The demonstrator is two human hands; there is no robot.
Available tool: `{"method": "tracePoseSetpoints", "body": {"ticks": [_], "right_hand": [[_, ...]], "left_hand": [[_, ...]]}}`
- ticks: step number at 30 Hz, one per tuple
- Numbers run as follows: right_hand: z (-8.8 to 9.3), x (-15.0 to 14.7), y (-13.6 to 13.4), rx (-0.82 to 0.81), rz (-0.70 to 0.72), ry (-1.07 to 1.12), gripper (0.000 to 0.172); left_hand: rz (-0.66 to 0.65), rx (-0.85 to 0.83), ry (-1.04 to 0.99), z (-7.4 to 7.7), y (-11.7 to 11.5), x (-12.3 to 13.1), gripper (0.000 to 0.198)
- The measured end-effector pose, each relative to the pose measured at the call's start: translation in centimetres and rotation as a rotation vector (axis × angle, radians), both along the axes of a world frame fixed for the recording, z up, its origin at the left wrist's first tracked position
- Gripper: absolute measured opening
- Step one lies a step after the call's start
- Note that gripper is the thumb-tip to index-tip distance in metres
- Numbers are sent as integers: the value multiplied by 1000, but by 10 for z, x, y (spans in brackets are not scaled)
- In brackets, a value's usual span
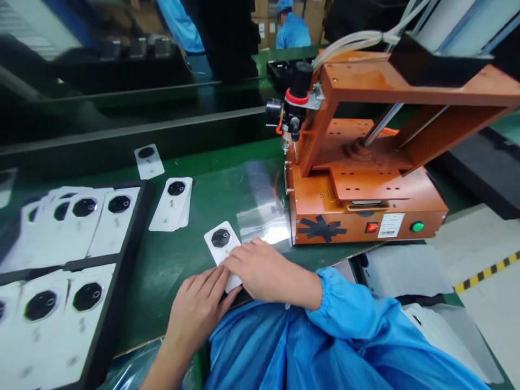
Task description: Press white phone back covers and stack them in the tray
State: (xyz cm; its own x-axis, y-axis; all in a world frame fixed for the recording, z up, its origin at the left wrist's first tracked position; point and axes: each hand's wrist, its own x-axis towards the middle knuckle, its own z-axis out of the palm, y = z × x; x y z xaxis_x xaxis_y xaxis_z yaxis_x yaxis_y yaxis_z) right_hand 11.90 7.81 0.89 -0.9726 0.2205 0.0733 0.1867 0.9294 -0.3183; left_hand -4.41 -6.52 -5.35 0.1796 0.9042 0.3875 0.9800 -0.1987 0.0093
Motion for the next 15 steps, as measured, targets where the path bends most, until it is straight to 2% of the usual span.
{"method": "tracePoseSetpoints", "body": {"ticks": [2, 5, 8, 11, 13, 15], "right_hand": [[-1, 10, -10, 52, 42, 18, 32], [-13, 10, -21, 181, -12, 126, 31], [-24, 7, -17, 251, -76, 264, 24], [-22, 21, -7, 281, -143, 437, 21], [-13, 43, -3, 276, -188, 566, 23], [-2, 71, -6, 247, -246, 678, 25]], "left_hand": [[-42, 36, 27, 10, 1, -8, 31], [-62, 111, -6, 19, 2, -13, 28], [-60, 136, -208, 26, 6, -13, 29], [73, 131, -546, 39, 17, -12, 29], [230, 102, -789, 51, 31, -11, 33], [351, 3, -997, 62, 51, -7, 36]]}}
